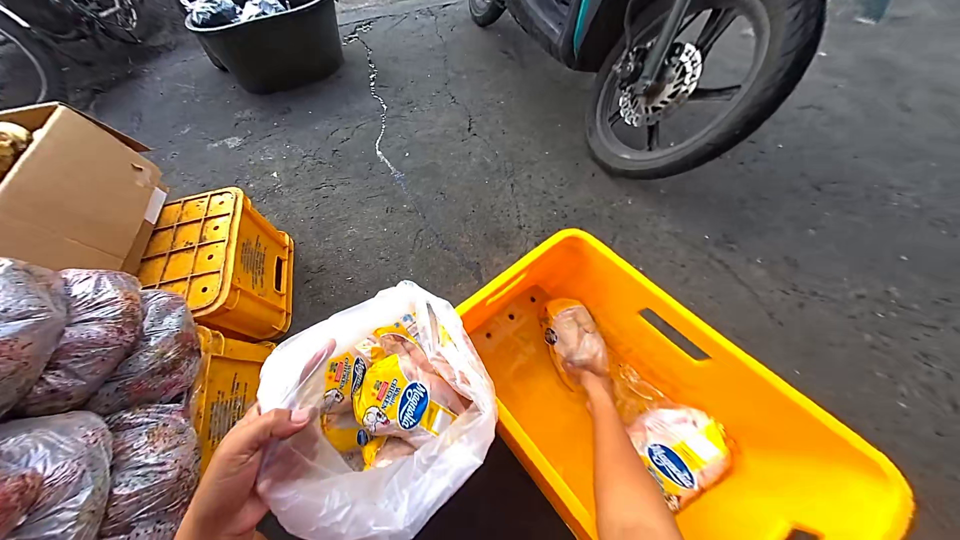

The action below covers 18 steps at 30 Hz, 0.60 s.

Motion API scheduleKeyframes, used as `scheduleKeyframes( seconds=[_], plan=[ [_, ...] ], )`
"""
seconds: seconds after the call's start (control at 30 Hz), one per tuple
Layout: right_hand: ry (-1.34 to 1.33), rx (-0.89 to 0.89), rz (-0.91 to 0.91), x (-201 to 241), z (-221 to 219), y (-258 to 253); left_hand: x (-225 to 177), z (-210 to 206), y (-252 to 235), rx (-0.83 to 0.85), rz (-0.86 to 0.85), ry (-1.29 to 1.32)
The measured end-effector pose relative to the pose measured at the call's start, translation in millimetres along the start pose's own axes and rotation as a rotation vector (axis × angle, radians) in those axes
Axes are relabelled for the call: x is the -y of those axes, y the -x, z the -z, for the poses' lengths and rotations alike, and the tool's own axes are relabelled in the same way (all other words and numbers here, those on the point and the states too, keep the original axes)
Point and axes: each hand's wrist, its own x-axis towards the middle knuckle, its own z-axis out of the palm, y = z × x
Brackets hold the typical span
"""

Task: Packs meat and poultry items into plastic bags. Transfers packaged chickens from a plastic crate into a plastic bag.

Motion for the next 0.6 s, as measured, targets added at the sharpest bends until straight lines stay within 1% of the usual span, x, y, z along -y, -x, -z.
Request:
scheduleKeyframes(
  seconds=[0.03,0.07,0.13,0.17,0.2,0.27,0.33,0.4,0.5,0.57,0.6],
  plan=[
    [-0.1,0.007,-0.115,-15,-5,-3,1,0,0,0.003,0.009,0.0],
    [-0.164,0.0,-0.194,-31,-11,-10,1,1,0,0.012,0.016,0.002],
    [-0.196,-0.027,-0.26,-37,-22,-13,0,2,-2,0.023,0.015,-0.03],
    [-0.2,-0.051,-0.26,-27,-24,-9,-1,3,-3,0.028,0.014,-0.066],
    [-0.217,-0.08,-0.24,-8,-23,-1,-3,2,-3,0.023,0.014,-0.102],
    [-0.265,-0.112,-0.16,50,-13,16,-8,-5,-4,0.0,0.009,-0.167],
    [-0.237,-0.07,-0.095,111,3,42,-13,-11,-5,-0.003,-0.005,-0.196],
    [-0.172,0.007,-0.017,154,25,78,-15,-9,-11,0.033,-0.039,-0.18],
    [-0.125,0.152,0.176,189,66,153,-15,-5,-20,0.035,-0.08,-0.143],
    [-0.171,0.237,0.302,208,82,201,-15,-7,-26,0.005,-0.103,-0.113],
    [-0.209,0.276,0.345,218,85,220,-15,-7,-29,0.015,-0.118,-0.098]
  ],
)
